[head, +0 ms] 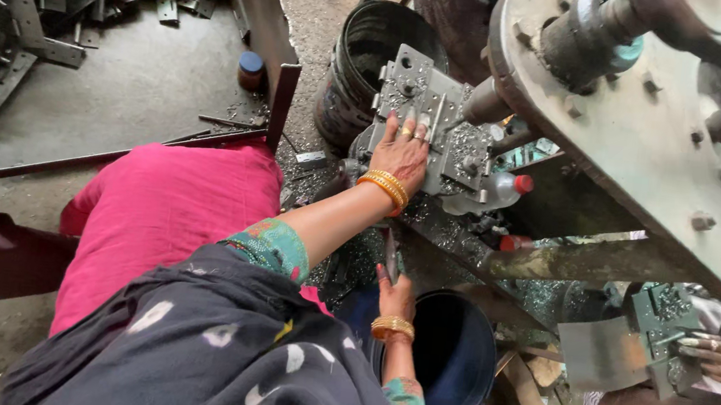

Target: The person repeatedly picks up metal hinge parts from a bin, places them into a press machine, and operates the lever to process each piece. The person then removes the processed part and places it back into the bin, repeating the cycle.

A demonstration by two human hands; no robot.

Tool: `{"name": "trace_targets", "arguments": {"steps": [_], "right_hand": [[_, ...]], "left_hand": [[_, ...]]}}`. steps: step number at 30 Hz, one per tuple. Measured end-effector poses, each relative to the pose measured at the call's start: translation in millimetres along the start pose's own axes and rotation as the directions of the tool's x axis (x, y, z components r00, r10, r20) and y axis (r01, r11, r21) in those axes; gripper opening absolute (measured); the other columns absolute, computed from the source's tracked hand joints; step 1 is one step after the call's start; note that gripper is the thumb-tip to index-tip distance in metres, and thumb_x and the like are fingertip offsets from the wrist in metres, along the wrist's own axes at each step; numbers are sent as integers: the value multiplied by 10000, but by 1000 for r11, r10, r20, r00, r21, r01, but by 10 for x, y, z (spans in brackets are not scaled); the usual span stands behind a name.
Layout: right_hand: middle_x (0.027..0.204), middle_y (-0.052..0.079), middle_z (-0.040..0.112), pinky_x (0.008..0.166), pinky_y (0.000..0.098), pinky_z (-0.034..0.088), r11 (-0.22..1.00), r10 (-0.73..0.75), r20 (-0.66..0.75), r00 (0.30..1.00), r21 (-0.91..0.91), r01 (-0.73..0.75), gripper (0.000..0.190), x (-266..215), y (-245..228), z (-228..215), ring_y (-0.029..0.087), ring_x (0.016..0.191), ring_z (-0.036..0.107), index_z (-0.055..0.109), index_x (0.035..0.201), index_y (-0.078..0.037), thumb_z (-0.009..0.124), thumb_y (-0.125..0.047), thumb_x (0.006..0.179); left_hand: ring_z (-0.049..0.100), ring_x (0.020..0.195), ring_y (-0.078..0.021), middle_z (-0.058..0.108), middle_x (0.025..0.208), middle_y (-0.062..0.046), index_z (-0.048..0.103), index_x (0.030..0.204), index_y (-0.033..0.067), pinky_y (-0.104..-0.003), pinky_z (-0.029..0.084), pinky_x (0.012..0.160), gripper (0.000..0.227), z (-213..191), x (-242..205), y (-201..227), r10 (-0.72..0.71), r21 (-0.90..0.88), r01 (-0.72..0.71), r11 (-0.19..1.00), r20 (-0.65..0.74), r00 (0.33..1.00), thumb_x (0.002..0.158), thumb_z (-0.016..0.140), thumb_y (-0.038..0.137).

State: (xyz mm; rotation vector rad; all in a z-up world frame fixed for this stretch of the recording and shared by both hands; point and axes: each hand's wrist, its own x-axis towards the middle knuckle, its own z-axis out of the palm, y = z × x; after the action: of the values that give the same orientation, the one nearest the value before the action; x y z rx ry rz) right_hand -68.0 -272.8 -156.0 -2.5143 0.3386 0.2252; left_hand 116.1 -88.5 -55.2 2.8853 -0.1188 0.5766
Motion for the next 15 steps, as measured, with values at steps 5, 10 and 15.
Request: {"name": "trace_targets", "arguments": {"steps": [5, 10, 15], "right_hand": [[744, 263, 656, 667, 521, 482, 994, -41, 122, 992, -91, 52, 621, 127, 171, -48, 483, 739, 650, 693, 862, 21, 653, -595, 922], [835, 267, 705, 682, 521, 486, 992, -40, -54, 998, -122, 33, 559, 82, -2, 146, 487, 802, 663, 714, 972, -35, 668, -585, 881], [970, 268, 707, 782, 530, 532, 976, -104, 5, 995, -192, 103, 536, -152, -323, -325, 477, 926, 674, 696, 1082, -63, 644, -575, 931]], "left_hand": [[329, 1464, -379, 497, 1511, -162, 643, 1291, 19, -572, 158, 1183, 452, 103, 191, 12, -4, 90, -8, 996, 130, 992, 973, 401, 229], [412, 1385, -333, 592, 1390, -169, 672, 1251, -7, -557, 181, 1177, 455, 206, 177, 55, 11, 129, -7, 992, -31, 999, 968, 407, 232], [452, 1423, -305, 631, 1334, -141, 628, 1282, 21, -539, 187, 1254, 376, 103, 102, -65, 111, -177, -81, 981, 166, 980, 1026, 391, 159]]}}
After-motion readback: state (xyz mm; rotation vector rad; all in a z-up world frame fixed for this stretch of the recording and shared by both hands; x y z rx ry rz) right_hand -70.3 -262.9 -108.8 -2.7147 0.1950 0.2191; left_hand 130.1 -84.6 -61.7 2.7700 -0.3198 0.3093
